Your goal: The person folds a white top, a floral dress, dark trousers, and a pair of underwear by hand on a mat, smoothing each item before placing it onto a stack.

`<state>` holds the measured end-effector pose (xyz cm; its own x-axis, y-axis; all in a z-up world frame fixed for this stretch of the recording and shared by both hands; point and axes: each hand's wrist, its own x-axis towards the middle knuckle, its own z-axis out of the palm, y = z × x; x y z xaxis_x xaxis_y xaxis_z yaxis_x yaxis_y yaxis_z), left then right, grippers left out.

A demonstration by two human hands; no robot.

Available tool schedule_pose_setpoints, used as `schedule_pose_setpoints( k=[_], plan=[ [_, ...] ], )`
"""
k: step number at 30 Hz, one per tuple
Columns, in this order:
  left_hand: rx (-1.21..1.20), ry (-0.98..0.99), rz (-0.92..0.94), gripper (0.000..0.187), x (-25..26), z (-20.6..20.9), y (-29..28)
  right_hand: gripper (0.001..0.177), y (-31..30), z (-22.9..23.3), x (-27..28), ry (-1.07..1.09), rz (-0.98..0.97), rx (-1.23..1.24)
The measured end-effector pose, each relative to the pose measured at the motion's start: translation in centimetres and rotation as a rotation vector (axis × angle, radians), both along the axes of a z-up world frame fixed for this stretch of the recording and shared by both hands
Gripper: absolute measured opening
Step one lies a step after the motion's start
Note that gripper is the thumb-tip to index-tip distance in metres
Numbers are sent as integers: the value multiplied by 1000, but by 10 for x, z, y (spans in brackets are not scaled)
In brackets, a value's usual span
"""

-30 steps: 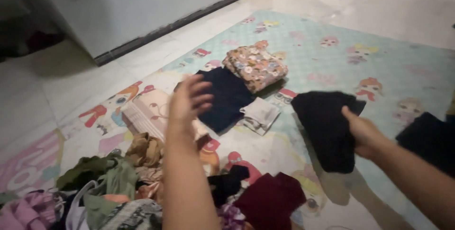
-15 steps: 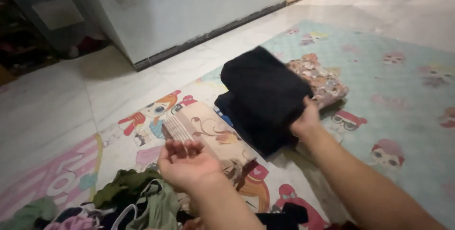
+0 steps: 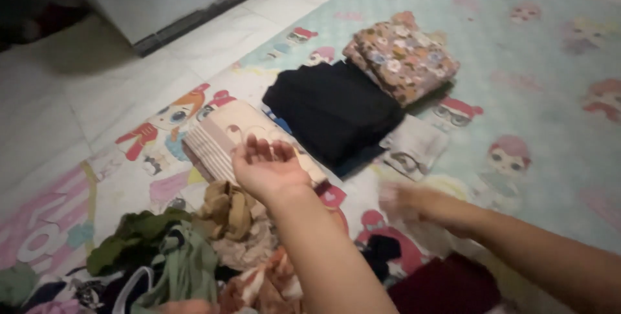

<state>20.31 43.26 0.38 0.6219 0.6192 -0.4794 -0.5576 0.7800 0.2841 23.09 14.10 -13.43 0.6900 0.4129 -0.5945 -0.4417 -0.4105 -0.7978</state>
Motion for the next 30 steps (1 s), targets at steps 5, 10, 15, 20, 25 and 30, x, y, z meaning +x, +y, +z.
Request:
schedule_pose_setpoints(
  k=[5,10,15,20,25,30],
  plan=[
    [140,16,-31,22,-15,21,3,78,-74,30,-108,-891,671,-6],
    [285,33,-93,27,-40,49,-21,42,-66,44,-139,-862,378,-336],
    [1422,309,-420,25,-56,12,-49,28,-52,72,-157,-1106,406,-314],
    [1994,976,-1050,28,-92,-72,-110,22,-51,81,-169,-1178,257,-220],
    [2096,1020,-1091,34,-83,-105,-133,27,-72,90,-166,-1230,145,-226],
    [2018,1442,-446,40,-59,-76,-16,26,-90,96,-147,-1175,10,-243]
  ],
)
